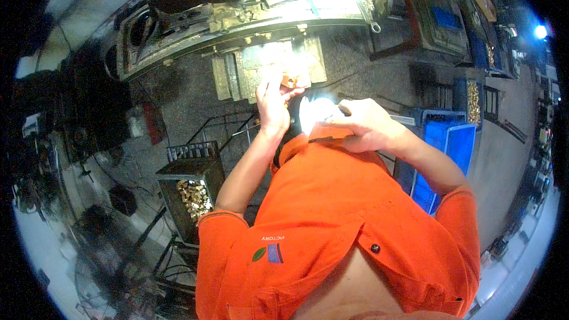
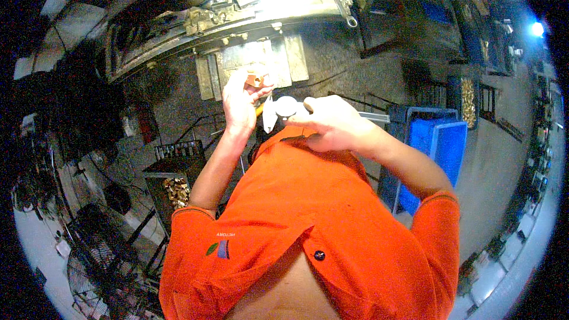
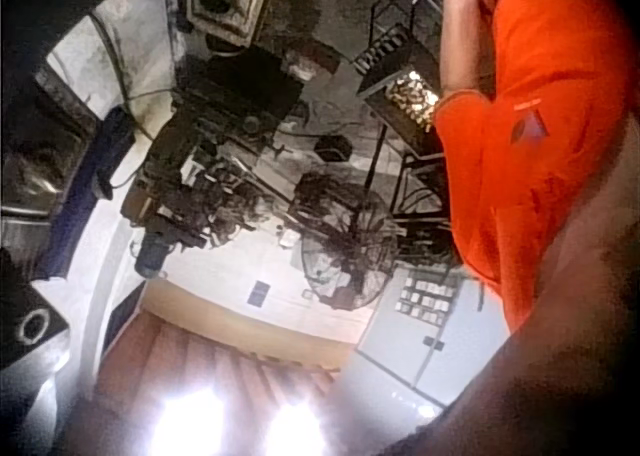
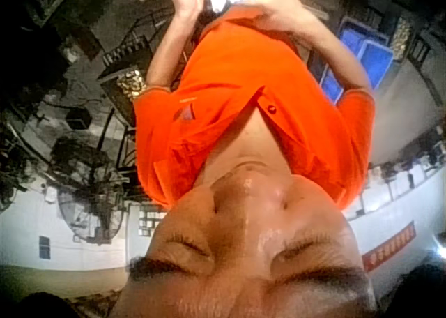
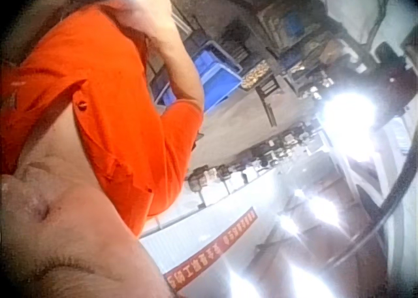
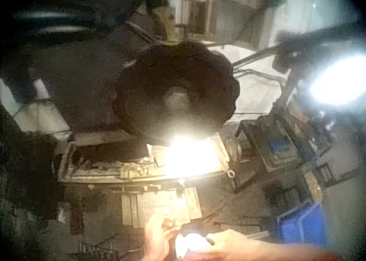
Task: The person operates a milling machine, using a long metal rod to clear metal shavings from the work area. They then pick up a small brass component and measure it with a dial caliper, adjusting the tool to read the dimensions.
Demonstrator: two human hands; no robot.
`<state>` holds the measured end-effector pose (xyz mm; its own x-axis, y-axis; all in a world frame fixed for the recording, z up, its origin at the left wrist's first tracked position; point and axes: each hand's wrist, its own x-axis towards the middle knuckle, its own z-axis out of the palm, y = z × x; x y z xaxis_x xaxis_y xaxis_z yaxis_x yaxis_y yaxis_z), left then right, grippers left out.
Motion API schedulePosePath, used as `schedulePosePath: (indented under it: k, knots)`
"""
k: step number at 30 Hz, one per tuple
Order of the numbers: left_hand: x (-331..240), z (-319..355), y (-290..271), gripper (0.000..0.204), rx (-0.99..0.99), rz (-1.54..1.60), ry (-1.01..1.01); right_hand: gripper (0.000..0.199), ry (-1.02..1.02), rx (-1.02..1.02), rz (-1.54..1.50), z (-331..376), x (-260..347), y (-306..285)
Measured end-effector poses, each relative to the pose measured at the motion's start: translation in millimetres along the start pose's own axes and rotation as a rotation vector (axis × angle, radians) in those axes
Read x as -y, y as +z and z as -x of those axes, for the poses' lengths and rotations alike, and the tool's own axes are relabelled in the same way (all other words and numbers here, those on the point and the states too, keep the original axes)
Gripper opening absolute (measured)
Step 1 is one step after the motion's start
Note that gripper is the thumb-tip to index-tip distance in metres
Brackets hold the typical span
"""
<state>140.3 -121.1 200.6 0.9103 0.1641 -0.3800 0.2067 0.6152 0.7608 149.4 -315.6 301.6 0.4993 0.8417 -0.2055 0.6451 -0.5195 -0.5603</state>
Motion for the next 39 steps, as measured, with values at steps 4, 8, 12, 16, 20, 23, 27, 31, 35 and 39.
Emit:
schedulePosePath:
  k: [4, 8, 12, 16, 20, 23, 27, 31, 35, 39]
  knots:
    - [2, 4, -13, 0.025, 0.056, -0.049, -0.197, 0.032, 0.002, -0.125, 0.006, 7, -18, 3]
    - [9, 23, 0, 0.023, 0.157, -0.131, -0.355, 0.031, -0.038, -0.304, 0.056, 0, -11, -12]
    - [-2, 34, 20, 0.029, 0.374, 0.084, -0.415, 0.045, -0.07, -0.357, 0.043, -4, 7, -52]
    - [-7, 35, 27, 0.032, 0.483, 0.292, -0.386, 0.049, 0.06, -0.273, 0.059, 12, -13, -43]
    - [0, 38, 27, 0.029, 0.475, 0.368, -0.446, 0.039, -0.009, -0.39, -0.013, 10, -17, -20]
    - [1, 43, 29, 0.029, 0.432, 0.408, -0.504, 0.036, 0.051, -0.353, -0.043, 11, -17, -14]
    - [5, 44, 24, 0.028, 0.539, 0.479, -0.53, 0.035, 0.071, -0.359, -0.091, 13, -15, -8]
    - [2, 46, 26, 0.027, 0.615, 0.492, -0.522, 0.036, 0.033, -0.417, -0.05, 14, -17, -4]
    - [-6, 45, 13, 0.028, 0.59, 0.187, -0.484, 0.037, 0.052, -0.381, -0.039, 21, -12, -10]
    - [-7, 36, 11, 0.019, 0.496, 0.158, -0.459, 0.04, 0.106, -0.363, -0.094, 20, -8, -9]
